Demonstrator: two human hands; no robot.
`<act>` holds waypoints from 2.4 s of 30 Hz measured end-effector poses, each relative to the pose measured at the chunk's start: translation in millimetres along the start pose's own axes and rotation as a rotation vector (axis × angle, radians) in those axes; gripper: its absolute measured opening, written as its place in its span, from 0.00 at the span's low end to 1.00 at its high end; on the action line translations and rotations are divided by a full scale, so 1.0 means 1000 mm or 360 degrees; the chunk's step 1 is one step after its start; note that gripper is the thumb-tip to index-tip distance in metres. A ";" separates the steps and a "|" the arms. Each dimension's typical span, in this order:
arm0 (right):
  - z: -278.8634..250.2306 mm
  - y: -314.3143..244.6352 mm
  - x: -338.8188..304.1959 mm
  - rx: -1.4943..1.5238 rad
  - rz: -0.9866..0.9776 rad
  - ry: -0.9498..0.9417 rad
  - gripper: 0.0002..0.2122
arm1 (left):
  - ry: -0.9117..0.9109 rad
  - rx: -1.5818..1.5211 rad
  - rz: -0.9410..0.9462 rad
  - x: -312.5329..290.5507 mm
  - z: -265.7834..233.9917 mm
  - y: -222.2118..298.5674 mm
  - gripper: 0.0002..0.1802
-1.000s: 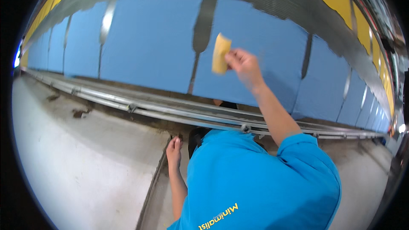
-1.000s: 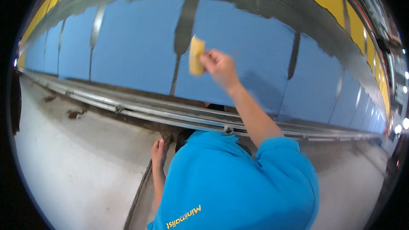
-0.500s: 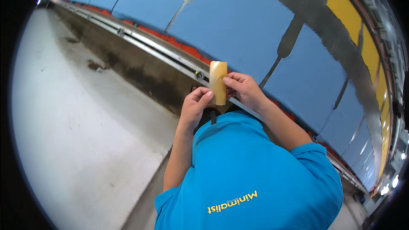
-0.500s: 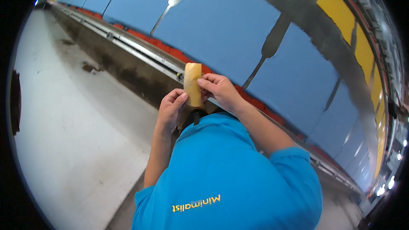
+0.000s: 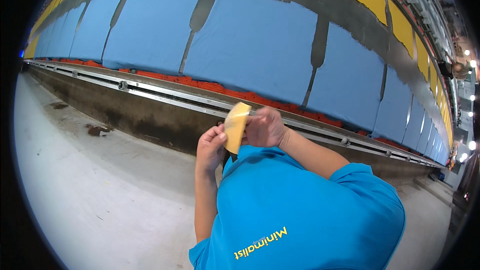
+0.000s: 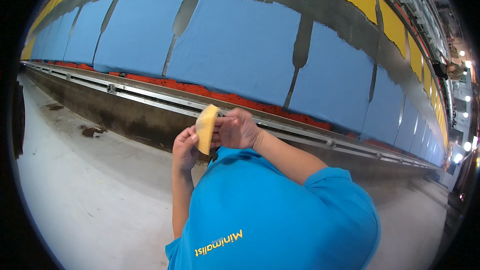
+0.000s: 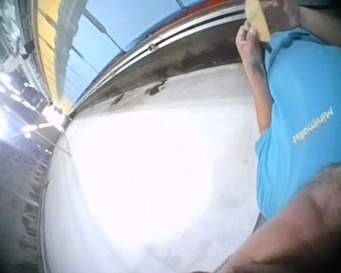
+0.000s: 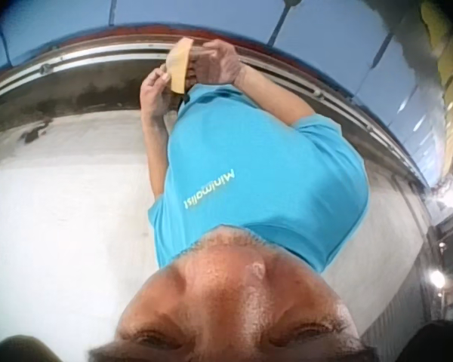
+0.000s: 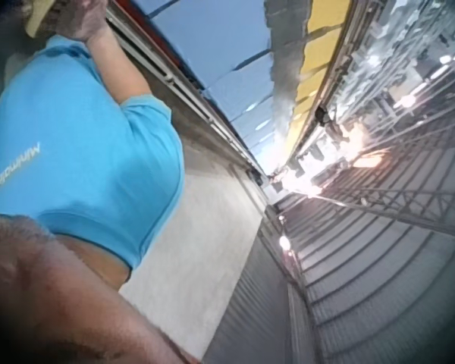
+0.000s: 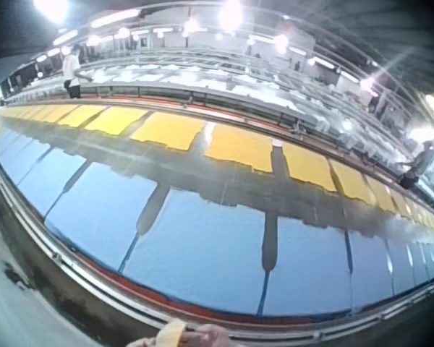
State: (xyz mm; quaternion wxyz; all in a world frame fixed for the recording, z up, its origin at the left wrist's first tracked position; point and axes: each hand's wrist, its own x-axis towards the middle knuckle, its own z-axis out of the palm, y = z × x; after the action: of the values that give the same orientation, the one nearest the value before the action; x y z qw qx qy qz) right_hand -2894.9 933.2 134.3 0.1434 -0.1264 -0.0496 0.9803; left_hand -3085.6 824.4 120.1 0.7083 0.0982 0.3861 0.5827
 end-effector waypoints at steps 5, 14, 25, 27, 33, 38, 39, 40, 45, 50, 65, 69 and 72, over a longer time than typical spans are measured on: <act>-0.021 -0.016 0.029 -0.0384 -0.0048 0.0361 0.24 | 0.0289 0.0243 0.0024 0.013 -0.020 0.012 0.05; -0.043 -0.043 0.070 -0.0317 -0.0175 0.0755 0.17 | 0.0622 0.0449 0.0108 0.068 -0.004 -0.003 0.09; -0.051 -0.069 0.080 -0.0465 -0.0385 0.0962 0.16 | 0.0571 0.0473 -0.0043 0.104 0.000 -0.003 0.11; -0.059 -0.067 0.083 -0.0344 -0.0450 0.0970 0.15 | 0.0477 0.0424 -0.0065 0.106 0.006 0.000 0.13; -0.083 -0.162 0.089 -0.1416 -0.1116 0.1544 0.14 | 0.0670 0.0386 -0.0175 0.082 -0.025 0.013 0.22; -0.100 -0.302 0.111 -0.2980 -0.1787 0.1803 0.09 | 0.1072 0.0589 -0.0142 0.032 -0.087 0.018 0.25; -0.110 -0.323 0.121 -0.3108 -0.1863 0.1707 0.09 | 0.1148 0.0592 -0.0157 0.017 -0.109 0.013 0.25; -0.118 -0.343 0.133 -0.3237 -0.1942 0.1604 0.09 | 0.1222 0.0593 -0.0171 0.000 -0.130 0.005 0.25; -0.129 -0.374 0.182 -0.3743 -0.1622 0.1557 0.08 | 0.1566 0.0759 -0.0562 -0.111 -0.211 -0.047 0.22; -0.150 -0.369 0.212 -0.4018 -0.0847 0.1618 0.10 | 0.1705 0.0982 -0.0937 -0.189 -0.224 -0.075 0.22; -0.062 -0.230 0.358 -0.3324 -0.1531 0.1371 0.10 | 0.1391 0.1118 -0.0758 -0.132 -0.384 0.039 0.23; -0.063 -0.152 0.429 -0.3660 -0.1407 0.1552 0.10 | 0.1518 0.0832 -0.0801 -0.122 -0.459 0.119 0.22; -0.046 -0.065 0.461 -0.3760 -0.1195 0.1057 0.11 | 0.1568 0.0808 -0.0526 -0.133 -0.518 0.182 0.20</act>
State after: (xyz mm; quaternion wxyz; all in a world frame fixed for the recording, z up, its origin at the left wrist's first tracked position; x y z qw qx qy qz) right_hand -3292.6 1133.8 -8.6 0.2165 -0.3918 -0.8793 0.1625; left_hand -3567.7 598.2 -69.3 0.4807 -0.0794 0.8084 0.3304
